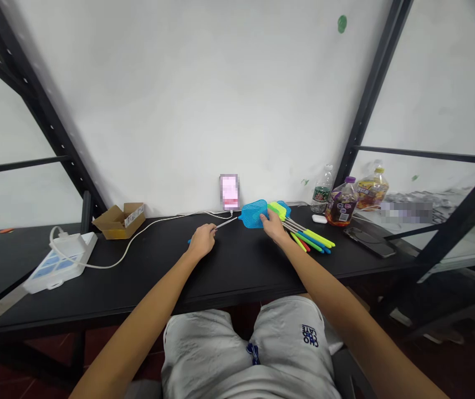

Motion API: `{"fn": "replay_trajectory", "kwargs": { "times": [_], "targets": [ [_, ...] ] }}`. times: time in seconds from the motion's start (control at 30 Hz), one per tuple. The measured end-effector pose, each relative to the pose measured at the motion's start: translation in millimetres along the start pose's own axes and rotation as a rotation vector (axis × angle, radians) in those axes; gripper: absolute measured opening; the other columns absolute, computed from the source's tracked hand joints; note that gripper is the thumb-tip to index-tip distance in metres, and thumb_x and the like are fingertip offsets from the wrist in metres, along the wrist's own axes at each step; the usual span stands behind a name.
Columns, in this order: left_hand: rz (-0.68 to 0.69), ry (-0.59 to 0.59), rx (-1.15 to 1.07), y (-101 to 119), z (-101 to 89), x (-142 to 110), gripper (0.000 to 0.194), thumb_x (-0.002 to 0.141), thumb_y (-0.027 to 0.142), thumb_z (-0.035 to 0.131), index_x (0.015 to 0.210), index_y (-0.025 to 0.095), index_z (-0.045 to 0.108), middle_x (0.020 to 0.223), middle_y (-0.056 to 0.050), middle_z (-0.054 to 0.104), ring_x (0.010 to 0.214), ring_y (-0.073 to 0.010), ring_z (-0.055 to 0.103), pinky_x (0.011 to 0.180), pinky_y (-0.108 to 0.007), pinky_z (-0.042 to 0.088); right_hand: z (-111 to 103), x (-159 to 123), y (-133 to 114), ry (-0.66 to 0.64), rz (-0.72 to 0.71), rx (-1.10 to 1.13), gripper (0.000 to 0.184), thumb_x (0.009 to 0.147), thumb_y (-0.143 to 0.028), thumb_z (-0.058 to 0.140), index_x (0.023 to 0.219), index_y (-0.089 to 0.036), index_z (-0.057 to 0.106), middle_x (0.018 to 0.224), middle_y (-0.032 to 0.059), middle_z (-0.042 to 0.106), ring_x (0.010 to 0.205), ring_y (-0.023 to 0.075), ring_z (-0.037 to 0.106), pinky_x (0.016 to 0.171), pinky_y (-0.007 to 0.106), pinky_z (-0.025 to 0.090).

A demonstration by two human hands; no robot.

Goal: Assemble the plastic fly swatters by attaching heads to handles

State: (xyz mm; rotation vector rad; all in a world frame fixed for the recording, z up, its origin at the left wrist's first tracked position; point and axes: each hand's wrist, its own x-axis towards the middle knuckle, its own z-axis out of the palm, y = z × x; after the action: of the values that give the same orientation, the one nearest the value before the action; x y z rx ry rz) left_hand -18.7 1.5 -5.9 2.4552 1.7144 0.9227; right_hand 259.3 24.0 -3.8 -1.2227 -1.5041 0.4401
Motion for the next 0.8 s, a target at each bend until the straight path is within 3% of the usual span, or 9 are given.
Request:
{"fn": "replay_trajectory", "kwargs": {
  "times": [0.47,0.67,0.8],
  "targets": [
    [0.115,-0.043,-0.044,-0.5,-3.1,-2.3,0.027,0.090,0.020,0.040,0.097,0.021,0.067,0.088,-0.004,0.064,0.083,-0.0161,0.058,0.081,-0.027,0.045,-5.8,-1.9,-6.0,-0.009,0.126,-0.069,0.025,0.083,-0.039,0.046,0.082,-0.018,0.059,0.077,0.0045,0.061,0.077,0.0211,0.057,0.075,0.034,0.047],
    [0.109,-0.067,0.026,5.1,-8.1,-5.0,0.028,0.092,0.019,0.040,0.100,0.021,0.067,0.093,-0.006,0.064,0.086,-0.0167,0.059,0.081,-0.027,0.044,-7.5,-3.0,-7.1,0.007,0.012,-0.202,0.022,0.084,-0.039,0.050,0.080,-0.018,0.057,0.081,0.0064,0.062,0.079,0.0214,0.057,0.081,0.036,0.047],
    [0.110,-0.086,0.010,5.5,-9.0,-5.9,0.027,0.091,0.018,0.040,0.094,0.021,0.067,0.091,-0.005,0.064,0.085,-0.0167,0.059,0.079,-0.027,0.044,-4.4,-7.5,-5.8,-0.093,0.053,-0.094,0.023,0.086,-0.040,0.049,0.088,-0.018,0.055,0.077,0.0037,0.061,0.065,0.0175,0.057,0.065,0.031,0.050]
  ]
}}
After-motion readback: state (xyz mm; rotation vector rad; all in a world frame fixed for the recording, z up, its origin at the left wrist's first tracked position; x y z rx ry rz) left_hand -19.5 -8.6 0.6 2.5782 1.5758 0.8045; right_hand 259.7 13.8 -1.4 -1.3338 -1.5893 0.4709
